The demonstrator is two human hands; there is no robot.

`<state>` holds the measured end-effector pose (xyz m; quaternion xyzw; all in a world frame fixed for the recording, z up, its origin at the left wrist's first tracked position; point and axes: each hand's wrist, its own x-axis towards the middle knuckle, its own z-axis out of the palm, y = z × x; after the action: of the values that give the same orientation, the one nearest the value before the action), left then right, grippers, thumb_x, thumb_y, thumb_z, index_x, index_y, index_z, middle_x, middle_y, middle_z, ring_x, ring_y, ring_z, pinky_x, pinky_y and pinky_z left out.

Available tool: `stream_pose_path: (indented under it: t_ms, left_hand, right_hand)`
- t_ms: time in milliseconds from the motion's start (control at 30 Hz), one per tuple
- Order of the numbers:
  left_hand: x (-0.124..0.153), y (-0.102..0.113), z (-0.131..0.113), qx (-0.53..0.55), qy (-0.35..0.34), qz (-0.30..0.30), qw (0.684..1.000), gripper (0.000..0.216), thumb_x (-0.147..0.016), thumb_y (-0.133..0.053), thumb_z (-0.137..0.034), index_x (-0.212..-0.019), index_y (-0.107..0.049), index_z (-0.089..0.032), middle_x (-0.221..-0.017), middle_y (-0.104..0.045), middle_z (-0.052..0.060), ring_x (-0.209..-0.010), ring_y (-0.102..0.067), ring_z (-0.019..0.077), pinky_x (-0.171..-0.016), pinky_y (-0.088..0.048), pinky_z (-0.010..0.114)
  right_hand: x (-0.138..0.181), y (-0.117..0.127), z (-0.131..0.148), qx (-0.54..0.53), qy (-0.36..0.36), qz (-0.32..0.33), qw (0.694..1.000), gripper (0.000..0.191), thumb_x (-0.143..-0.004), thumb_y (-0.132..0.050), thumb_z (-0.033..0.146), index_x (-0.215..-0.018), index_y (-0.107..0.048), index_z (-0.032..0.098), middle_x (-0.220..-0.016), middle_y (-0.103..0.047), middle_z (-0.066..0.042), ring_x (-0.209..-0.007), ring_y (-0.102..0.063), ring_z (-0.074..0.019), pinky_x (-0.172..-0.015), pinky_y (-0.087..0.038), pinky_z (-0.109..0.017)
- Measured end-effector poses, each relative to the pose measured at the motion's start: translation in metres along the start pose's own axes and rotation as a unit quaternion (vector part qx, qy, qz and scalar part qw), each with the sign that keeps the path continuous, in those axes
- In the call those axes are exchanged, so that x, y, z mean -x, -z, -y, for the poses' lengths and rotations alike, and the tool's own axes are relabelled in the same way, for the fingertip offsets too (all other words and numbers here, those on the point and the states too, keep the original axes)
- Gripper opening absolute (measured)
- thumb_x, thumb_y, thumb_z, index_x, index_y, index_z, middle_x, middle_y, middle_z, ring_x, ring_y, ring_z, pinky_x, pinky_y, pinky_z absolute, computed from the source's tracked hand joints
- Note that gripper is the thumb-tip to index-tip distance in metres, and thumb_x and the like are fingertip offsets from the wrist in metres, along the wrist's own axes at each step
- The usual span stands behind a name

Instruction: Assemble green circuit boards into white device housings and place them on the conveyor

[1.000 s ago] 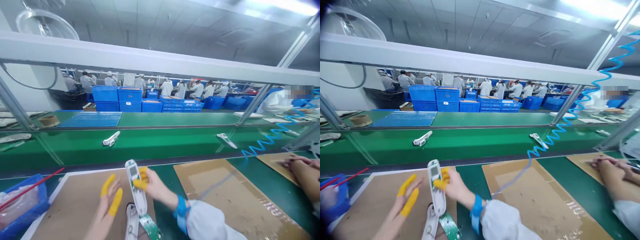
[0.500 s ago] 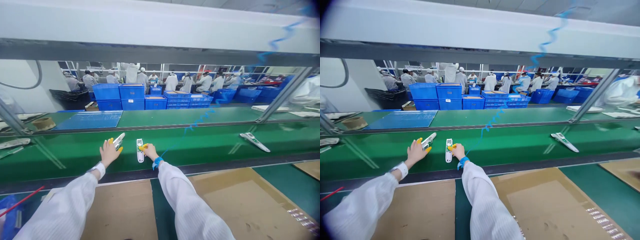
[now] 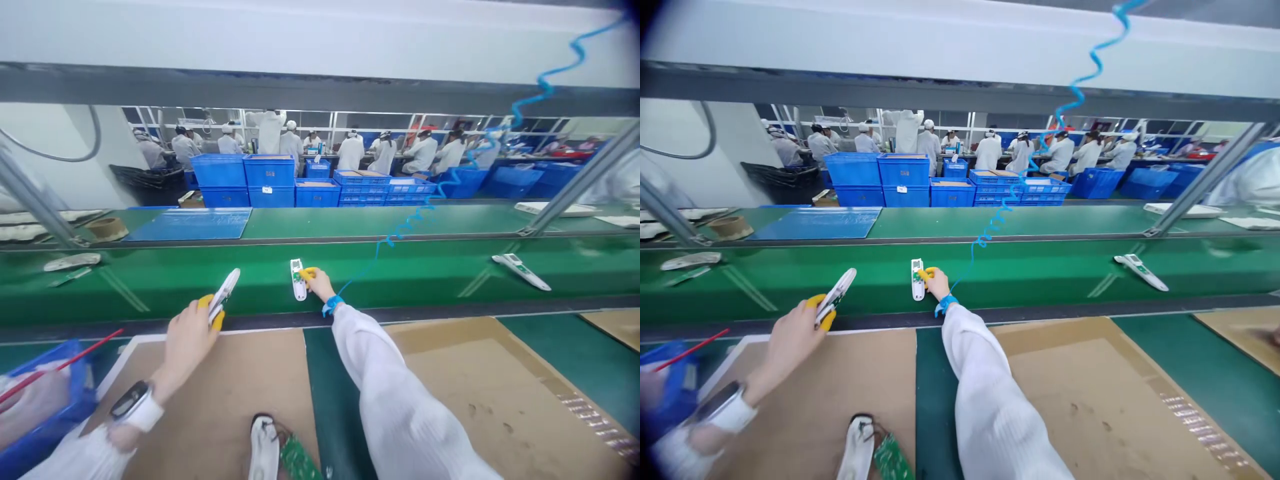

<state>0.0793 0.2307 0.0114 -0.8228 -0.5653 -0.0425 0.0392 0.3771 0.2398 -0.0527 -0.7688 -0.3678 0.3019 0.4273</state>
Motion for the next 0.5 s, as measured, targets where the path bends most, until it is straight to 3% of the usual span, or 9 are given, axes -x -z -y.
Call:
stream_pose_path:
  t_ms: [133,233,333,433,500]
  left_hand:
    - [0.067,0.009,0.038,-0.043,0.001,0.021,0.999,0.049,-0.088,-0.025,-0.028,-0.119,-0.051,-0.001,-0.108,-0.060,0.023,-0.101,-0.057,0.0385,-0.087,-0.040,0.048]
    - [0.102,0.016,0.044,-0.039,0.001,0.034,0.999,0.056,-0.087,-0.034,-0.041,-0.120,-0.050,0.002,-0.117,-0.055,0.027,-0.110,-0.051,0.0415,-0.094,-0.036,0.049]
    - [0.136,0.027,0.021,0.072,-0.004,0.097,0.993,0.065,-0.085,-0.038,-0.050,-0.126,-0.045,0.000,-0.133,-0.047,0.027,-0.123,-0.041,0.0421,-0.101,-0.029,0.052]
    - [0.165,0.036,-0.014,0.172,-0.038,0.194,0.965,0.046,-0.087,-0.032,-0.051,-0.099,-0.062,-0.018,-0.103,-0.069,0.012,-0.100,-0.061,0.0315,-0.086,-0.045,0.043]
    - [0.176,0.035,-0.034,0.202,-0.049,0.225,0.952,0.033,-0.084,-0.039,-0.044,-0.084,-0.062,-0.020,-0.089,-0.071,0.010,-0.088,-0.065,0.0300,-0.077,-0.047,0.040]
  right_hand:
    - [0.029,0.014,0.000,0.012,0.026,-0.077,0.997,0.032,-0.091,-0.055,0.033,-0.118,-0.052,0.016,-0.116,-0.056,-0.008,-0.097,-0.059,-0.0195,-0.081,-0.053,-0.039]
    - [0.070,0.020,0.005,0.022,0.065,-0.067,0.995,0.031,-0.092,-0.054,0.033,-0.119,-0.052,0.016,-0.116,-0.056,-0.008,-0.097,-0.059,-0.0190,-0.081,-0.053,-0.039]
    - [0.126,0.021,0.013,0.032,0.114,0.027,0.993,0.027,-0.092,-0.054,0.032,-0.114,-0.054,0.015,-0.103,-0.060,-0.005,-0.082,-0.061,-0.0146,-0.072,-0.054,-0.033]
    - [0.186,0.025,0.017,0.055,0.175,0.121,0.976,0.023,-0.091,-0.057,0.030,-0.109,-0.058,0.015,-0.101,-0.062,-0.004,-0.083,-0.062,-0.0146,-0.075,-0.054,-0.034]
    - [0.220,0.029,0.016,0.081,0.207,0.153,0.963,0.020,-0.089,-0.059,0.030,-0.103,-0.060,0.015,-0.102,-0.063,-0.004,-0.090,-0.061,-0.0166,-0.084,-0.050,-0.039]
